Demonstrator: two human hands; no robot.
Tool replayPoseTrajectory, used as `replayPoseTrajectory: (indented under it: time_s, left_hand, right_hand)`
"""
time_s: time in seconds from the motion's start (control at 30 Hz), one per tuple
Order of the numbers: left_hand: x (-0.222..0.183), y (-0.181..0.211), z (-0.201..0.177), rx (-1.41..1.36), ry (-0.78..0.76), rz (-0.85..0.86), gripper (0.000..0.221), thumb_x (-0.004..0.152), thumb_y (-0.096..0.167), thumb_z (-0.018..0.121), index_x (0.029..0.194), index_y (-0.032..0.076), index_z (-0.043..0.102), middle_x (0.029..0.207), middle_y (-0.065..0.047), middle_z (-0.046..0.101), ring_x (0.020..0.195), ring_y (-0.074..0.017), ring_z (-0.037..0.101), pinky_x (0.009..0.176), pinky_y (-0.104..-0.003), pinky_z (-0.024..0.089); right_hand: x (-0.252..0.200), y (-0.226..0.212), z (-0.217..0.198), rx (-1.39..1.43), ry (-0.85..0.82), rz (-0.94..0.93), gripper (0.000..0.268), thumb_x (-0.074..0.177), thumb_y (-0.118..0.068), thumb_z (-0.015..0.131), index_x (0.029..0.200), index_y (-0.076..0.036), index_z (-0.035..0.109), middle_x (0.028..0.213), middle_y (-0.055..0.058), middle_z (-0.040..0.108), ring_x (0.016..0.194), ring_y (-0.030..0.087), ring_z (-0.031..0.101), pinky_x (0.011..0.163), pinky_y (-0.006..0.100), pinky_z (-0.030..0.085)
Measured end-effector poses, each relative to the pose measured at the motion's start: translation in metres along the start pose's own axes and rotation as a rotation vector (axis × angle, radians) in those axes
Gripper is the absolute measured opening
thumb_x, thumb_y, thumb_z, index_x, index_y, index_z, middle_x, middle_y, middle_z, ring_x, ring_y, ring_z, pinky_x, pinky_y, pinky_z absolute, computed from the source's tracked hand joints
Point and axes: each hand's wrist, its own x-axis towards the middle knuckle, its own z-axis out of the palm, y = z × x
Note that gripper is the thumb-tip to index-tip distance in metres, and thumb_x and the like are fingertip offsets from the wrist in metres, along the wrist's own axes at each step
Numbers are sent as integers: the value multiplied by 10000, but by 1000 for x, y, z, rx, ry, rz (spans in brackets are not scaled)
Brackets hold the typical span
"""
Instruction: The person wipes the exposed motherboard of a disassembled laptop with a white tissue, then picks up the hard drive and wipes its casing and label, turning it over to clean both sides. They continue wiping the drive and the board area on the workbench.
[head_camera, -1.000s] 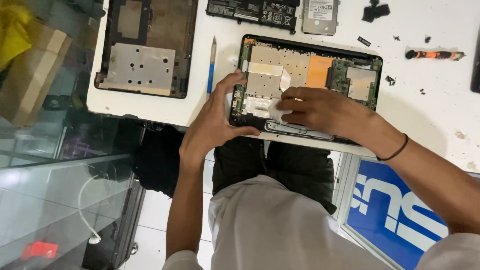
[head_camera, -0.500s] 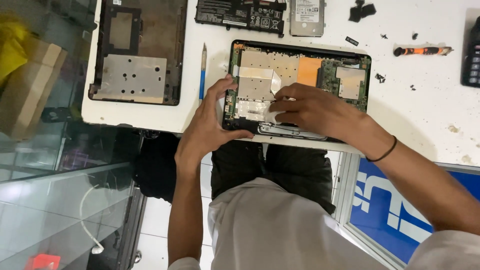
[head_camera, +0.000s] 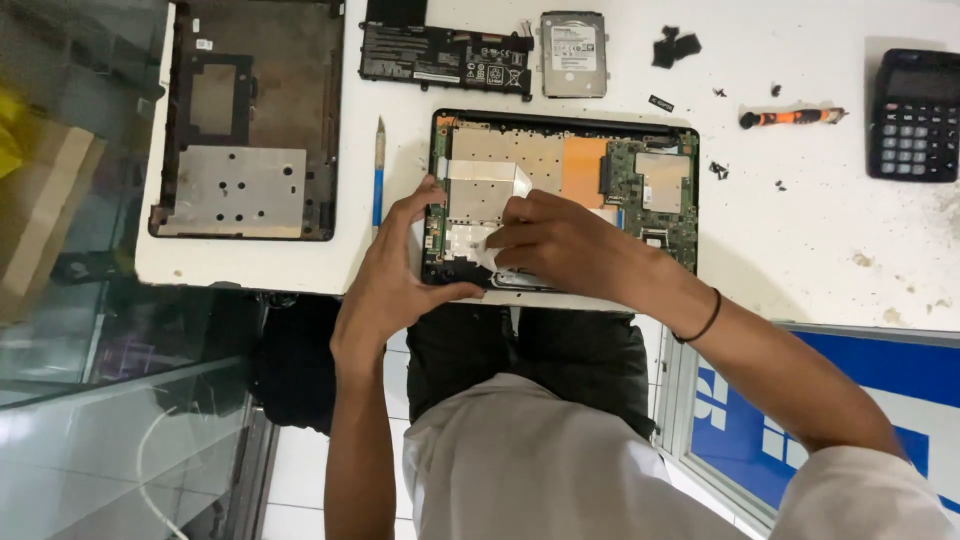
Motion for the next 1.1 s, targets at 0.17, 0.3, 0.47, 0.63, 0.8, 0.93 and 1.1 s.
replayPoseTrajectory:
  time_s: [0.17,0.3,0.47,0.63,0.8,0.93,1.1]
  left_hand:
    - [1,4,1,10,7,10,1040,565,211,1004,1394,-4,415,1440,-270,475,1428,-434,390,1173,-515,368]
    - [0,2,2,4,19,8,1051,547,206,1009,1394,-2,422,1426,-257,490,1434,-436,380,1162,-523,379]
    - [3,2,2,13,26,25,1043,542,206,1006,1383,-16,429,1407,-264,500,1424,-444,392,1163,-533,378]
    - [2,3,3,6,33,3,1055,524,189,1014,1384,-7,434,1400,-249,511,1428,-442,389,1161,-529,381]
    - [3,4,3,14,31,25,1060,533,176,1009,1395,-14,421,1405,-259,497,1430,-457,375,1159,-539,378]
    - [0,3,3,23,34,18,1070,533,174,1010,1405,-8,418,1411,-247,496,1430,-446,379,1160,-531,382]
    - [1,-1,5,2,40,44,1087,529,209,1008,1416,-1,415,1418,-245,491,1435,-445,372,1156,-536,379]
  right_hand:
    - [-2,30,11,-184,44,111,129,883,-30,768,922,-153,778,899,-18,683,968,212,558,796,329,448]
    - [13,10,10,-255,26,134,77,871,-72,786,882,-149,787,861,-12,685,940,196,547,802,300,448]
    - [19,25,23,-284,83,95,81,853,-74,802,868,-146,768,842,-13,657,926,212,527,777,330,430]
    - [20,21,30,-297,81,115,56,843,-60,812,869,-96,778,864,40,688,939,230,537,785,324,453]
    - [20,20,41,-352,129,176,69,852,-63,813,908,-92,785,860,62,691,910,232,537,765,338,449]
    - [25,-1,30,-196,79,133,69,832,-17,820,883,-50,787,853,89,710,897,243,561,751,324,472]
    - [31,32,16,-119,171,262,113,832,3,813,923,-62,805,886,115,740,918,275,620,755,362,492]
